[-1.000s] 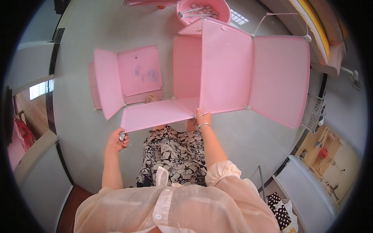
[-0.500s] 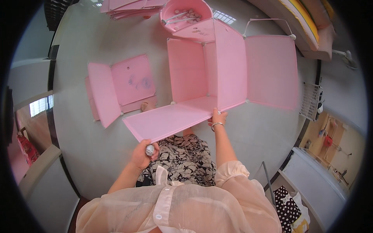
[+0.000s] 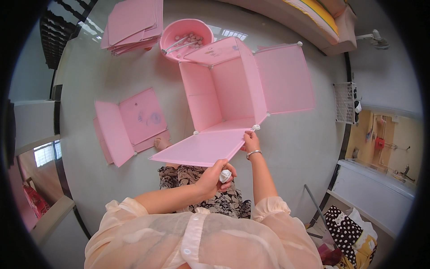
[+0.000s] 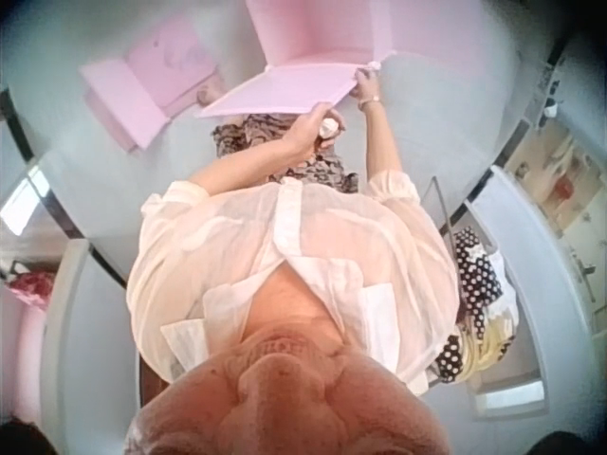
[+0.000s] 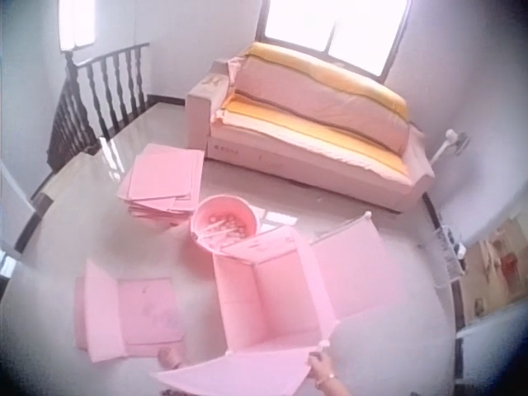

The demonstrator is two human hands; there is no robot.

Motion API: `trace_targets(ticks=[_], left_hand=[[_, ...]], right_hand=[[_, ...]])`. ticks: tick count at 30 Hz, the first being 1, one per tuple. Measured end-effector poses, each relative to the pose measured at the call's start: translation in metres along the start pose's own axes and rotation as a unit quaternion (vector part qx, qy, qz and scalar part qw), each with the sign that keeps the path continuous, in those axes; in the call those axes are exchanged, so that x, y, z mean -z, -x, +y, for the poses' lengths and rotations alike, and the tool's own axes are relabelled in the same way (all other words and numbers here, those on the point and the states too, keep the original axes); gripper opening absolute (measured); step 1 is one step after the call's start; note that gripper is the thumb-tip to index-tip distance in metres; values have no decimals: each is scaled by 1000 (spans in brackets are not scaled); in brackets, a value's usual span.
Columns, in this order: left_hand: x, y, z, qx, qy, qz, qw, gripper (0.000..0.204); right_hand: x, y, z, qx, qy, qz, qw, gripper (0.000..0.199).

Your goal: The person assembles a pink modular storage cabinet by connecting plastic panels with white connectors, handling several panels and connectors one at a time and pressing them together by hand.

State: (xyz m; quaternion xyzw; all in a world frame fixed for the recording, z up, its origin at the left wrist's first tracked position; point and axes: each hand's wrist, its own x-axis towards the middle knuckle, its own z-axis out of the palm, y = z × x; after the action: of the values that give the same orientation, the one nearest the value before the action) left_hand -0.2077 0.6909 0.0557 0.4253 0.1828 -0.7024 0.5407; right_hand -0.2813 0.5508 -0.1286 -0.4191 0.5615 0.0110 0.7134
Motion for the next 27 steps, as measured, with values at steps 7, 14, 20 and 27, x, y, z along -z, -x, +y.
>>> trace_targets(ticks=[7, 14, 20, 27], left_hand=[[-13, -3, -5, 34, 4, 5, 999, 39], [-1, 4, 2, 110, -111, -100, 983, 45], [74, 48, 42, -68, -333, 37, 940, 18], [152, 35, 38, -118, -830, 218, 499, 30]], right_hand=[[0, 23, -10, -11, -52, -29, 998, 31], [-4, 48, -25, 0, -20, -43, 999, 24], [14, 44, -27, -28, -56, 22, 998, 20], [69, 22, -17, 54, -15, 92, 994, 21]])
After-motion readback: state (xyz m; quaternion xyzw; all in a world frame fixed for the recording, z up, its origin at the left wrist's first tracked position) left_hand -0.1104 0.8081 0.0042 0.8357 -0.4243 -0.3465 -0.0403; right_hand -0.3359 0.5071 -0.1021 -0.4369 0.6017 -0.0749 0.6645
